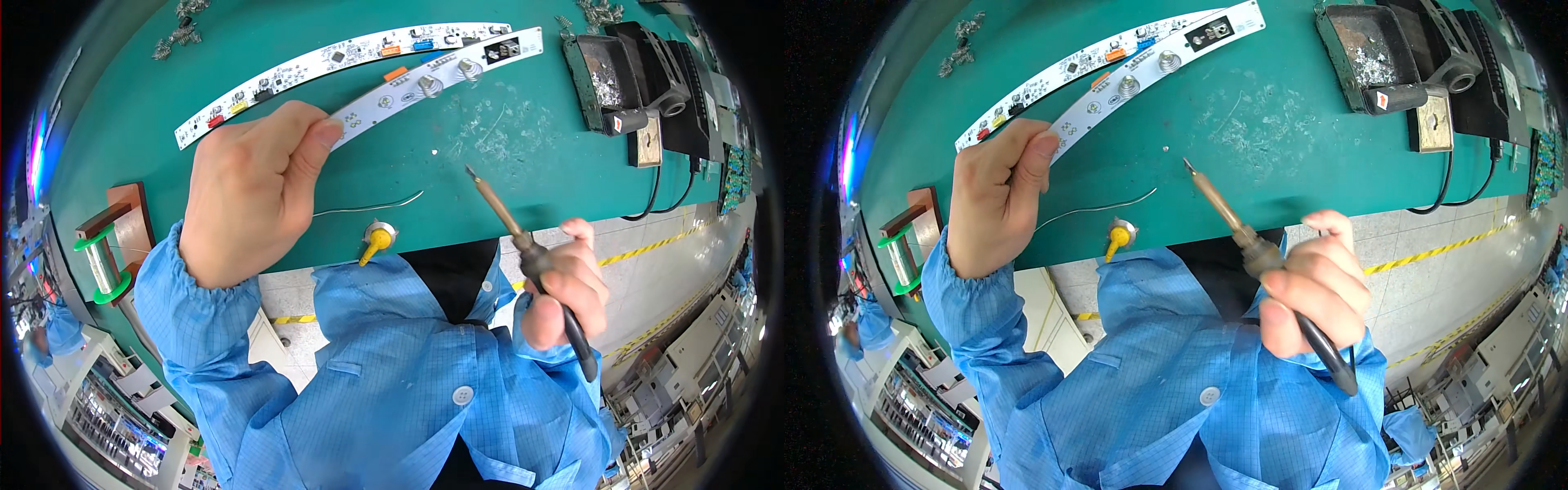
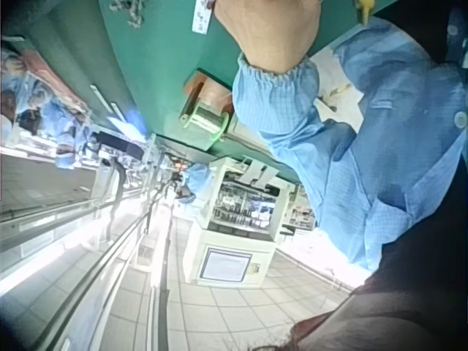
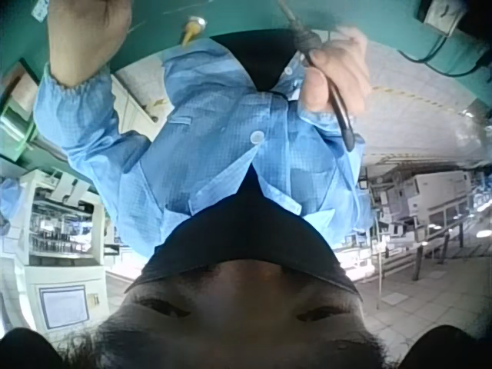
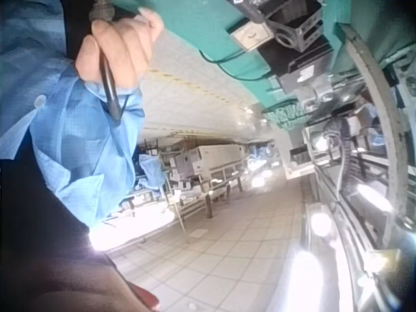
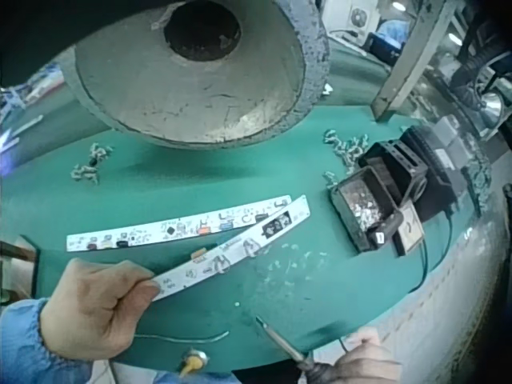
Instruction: Soldering components onto flexible LED circuit board strips at a manual assembly station.
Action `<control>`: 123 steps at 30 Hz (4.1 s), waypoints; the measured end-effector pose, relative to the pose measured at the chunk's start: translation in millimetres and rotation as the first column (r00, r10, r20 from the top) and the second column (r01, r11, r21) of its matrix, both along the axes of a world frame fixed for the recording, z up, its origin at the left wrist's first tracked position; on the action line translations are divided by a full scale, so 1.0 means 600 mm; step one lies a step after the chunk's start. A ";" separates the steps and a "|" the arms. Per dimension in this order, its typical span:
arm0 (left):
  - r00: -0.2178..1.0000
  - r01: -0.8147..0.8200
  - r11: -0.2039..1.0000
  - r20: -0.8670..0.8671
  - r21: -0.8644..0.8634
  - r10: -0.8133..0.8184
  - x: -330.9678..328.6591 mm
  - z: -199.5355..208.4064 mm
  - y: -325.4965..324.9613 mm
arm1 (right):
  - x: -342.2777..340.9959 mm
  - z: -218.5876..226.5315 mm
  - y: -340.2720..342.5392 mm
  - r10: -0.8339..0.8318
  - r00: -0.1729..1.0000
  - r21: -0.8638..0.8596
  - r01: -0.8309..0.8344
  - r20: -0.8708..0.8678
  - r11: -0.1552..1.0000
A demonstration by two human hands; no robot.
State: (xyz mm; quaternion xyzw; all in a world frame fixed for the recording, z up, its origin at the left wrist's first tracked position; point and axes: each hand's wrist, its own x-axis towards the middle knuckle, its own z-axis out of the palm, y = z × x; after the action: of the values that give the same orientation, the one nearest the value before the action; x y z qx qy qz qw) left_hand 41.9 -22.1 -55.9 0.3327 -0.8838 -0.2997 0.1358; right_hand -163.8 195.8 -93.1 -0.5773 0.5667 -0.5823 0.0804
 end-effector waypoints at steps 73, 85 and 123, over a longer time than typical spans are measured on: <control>0.972 -0.155 0.826 0.068 -0.543 0.227 0.076 -0.026 -0.217 | -0.207 0.018 -0.020 -0.324 0.441 0.222 0.268 0.837 0.938; 0.940 0.061 0.998 -0.336 -0.017 -0.063 0.028 0.048 -0.021 | -0.040 0.018 -0.135 0.022 0.836 0.336 0.196 -0.548 0.921; 0.931 0.274 0.862 -0.341 0.427 -0.126 -0.031 0.015 -0.014 | -0.059 -0.004 -0.119 0.185 0.978 0.205 -0.202 0.096 0.958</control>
State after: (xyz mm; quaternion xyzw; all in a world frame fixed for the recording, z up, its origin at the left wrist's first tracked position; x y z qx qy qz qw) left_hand 23.3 -30.6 -46.8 0.2112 -0.7840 -0.5634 0.1528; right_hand -199.3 124.3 -95.4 -0.5953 0.5634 -0.5288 0.2201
